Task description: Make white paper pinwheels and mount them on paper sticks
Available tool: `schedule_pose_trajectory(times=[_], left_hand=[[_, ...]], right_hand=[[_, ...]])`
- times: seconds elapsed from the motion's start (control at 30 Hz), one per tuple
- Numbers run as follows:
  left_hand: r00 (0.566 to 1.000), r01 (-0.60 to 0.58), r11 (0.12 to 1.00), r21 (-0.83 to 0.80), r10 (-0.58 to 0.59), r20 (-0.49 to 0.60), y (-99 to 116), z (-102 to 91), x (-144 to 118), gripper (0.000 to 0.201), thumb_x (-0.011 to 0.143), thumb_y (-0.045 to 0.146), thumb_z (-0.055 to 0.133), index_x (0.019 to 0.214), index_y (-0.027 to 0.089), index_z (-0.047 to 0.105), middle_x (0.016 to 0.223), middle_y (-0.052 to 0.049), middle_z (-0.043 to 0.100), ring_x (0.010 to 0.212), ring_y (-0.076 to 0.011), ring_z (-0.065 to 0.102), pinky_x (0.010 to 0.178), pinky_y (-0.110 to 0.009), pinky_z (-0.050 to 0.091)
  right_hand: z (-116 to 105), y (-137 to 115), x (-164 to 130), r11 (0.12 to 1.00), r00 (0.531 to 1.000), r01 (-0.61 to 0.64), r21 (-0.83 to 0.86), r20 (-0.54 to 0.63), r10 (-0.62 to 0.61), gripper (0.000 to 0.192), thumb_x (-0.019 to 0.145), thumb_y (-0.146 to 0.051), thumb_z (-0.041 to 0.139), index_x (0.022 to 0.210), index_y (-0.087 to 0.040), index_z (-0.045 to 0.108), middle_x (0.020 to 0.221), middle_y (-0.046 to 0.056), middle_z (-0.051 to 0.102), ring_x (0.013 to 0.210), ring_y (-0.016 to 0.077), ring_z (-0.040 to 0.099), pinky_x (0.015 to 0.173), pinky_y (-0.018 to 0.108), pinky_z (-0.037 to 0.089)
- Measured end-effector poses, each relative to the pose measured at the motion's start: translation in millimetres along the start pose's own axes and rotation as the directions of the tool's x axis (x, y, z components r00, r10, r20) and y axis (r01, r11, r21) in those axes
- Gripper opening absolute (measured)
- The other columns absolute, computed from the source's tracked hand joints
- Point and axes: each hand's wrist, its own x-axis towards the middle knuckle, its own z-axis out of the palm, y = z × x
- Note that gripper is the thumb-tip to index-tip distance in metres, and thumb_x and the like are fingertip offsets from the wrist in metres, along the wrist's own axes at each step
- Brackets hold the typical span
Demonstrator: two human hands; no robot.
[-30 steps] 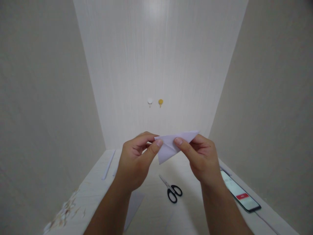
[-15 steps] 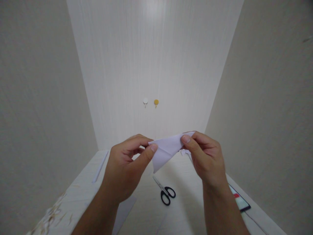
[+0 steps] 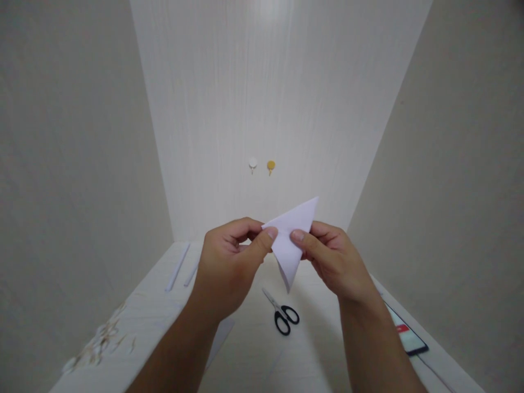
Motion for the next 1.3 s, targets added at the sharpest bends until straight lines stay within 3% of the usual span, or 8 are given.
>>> schedule_pose_trajectory(times=[0.17,0.27,0.43,0.63,0.93,1.13,1.3], left_hand=[[0.999,-0.023,0.999,-0.024,0.022,-0.050,0,0.1,1,0.016,0.081,0.024,0.076,0.067,0.018,0.075,0.051,0.003,0.065,0.048,-0.0083,0.056,0.046,-0.016,0.044],[0.996,-0.040,0.999,-0.017,0.039,-0.080,0,-0.3,2,0.017,0.082,0.023,0.075,0.067,0.018,0.074,0.052,0.004,0.065,0.048,-0.0084,0.057,0.046,-0.016,0.045],[0.989,-0.086,0.996,-0.017,0.083,-0.124,-3,-2.1,2,0.016,0.084,0.022,0.075,0.069,0.018,0.073,0.054,0.004,0.065,0.050,-0.0085,0.057,0.049,-0.016,0.046],[0.972,-0.130,0.991,-0.032,0.121,-0.200,-9,-3.6,6,0.016,0.085,0.023,0.076,0.070,0.018,0.072,0.056,0.003,0.065,0.052,-0.0099,0.058,0.051,-0.020,0.048],[0.965,-0.106,0.994,-0.041,0.093,-0.244,-14,-2.1,8,0.015,0.085,0.027,0.076,0.074,0.017,0.072,0.057,0.003,0.064,0.053,-0.0109,0.058,0.053,-0.022,0.049],[0.964,-0.094,0.995,-0.029,0.083,-0.251,-17,-3.3,10,0.016,0.084,0.028,0.076,0.072,0.018,0.070,0.056,0.003,0.063,0.052,-0.0113,0.057,0.054,-0.023,0.049],[0.989,-0.067,0.998,-0.020,0.064,-0.132,-20,-0.5,9,0.016,0.083,0.027,0.076,0.071,0.018,0.071,0.057,0.003,0.064,0.052,-0.0110,0.057,0.051,-0.021,0.048]], right_hand=[[5,1,1,0.995,0.989,-0.101,0.023,0.107,0.098,0.019,0.091,-0.037,0.080,0.093,-0.018,0.082,0.080,0.003,0.078,0.068,0.0118,0.071,0.061,0.020,0.060],[7,0,1,0.993,0.987,-0.118,0.024,0.113,0.115,0.020,0.089,-0.036,0.081,0.087,-0.016,0.081,0.077,0.003,0.078,0.067,0.0119,0.071,0.061,0.020,0.061],[7,0,1,0.990,0.981,-0.143,0.016,0.137,0.139,0.019,0.086,-0.032,0.084,0.096,-0.016,0.079,0.081,0.002,0.076,0.068,0.0123,0.070,0.062,0.023,0.062],[7,-3,-1,0.977,0.961,-0.210,-0.027,0.178,0.212,0.022,0.086,-0.032,0.083,0.079,-0.014,0.074,0.072,0.003,0.075,0.066,0.0125,0.071,0.066,0.024,0.061],[9,-2,-3,0.966,0.940,-0.229,-0.123,0.229,0.252,0.020,0.090,-0.033,0.077,0.081,-0.016,0.072,0.076,0.003,0.076,0.070,0.0135,0.070,0.069,0.026,0.057],[5,-3,-4,0.949,0.940,-0.237,-0.208,0.198,0.278,0.020,0.084,-0.032,0.083,0.079,-0.016,0.073,0.075,0.003,0.075,0.069,0.0133,0.068,0.067,0.025,0.054],[-2,3,6,0.983,0.990,-0.128,-0.130,0.034,0.134,0.027,0.080,-0.040,0.087,0.090,-0.017,0.080,0.081,0.004,0.078,0.069,0.0146,0.070,0.066,0.027,0.058]])
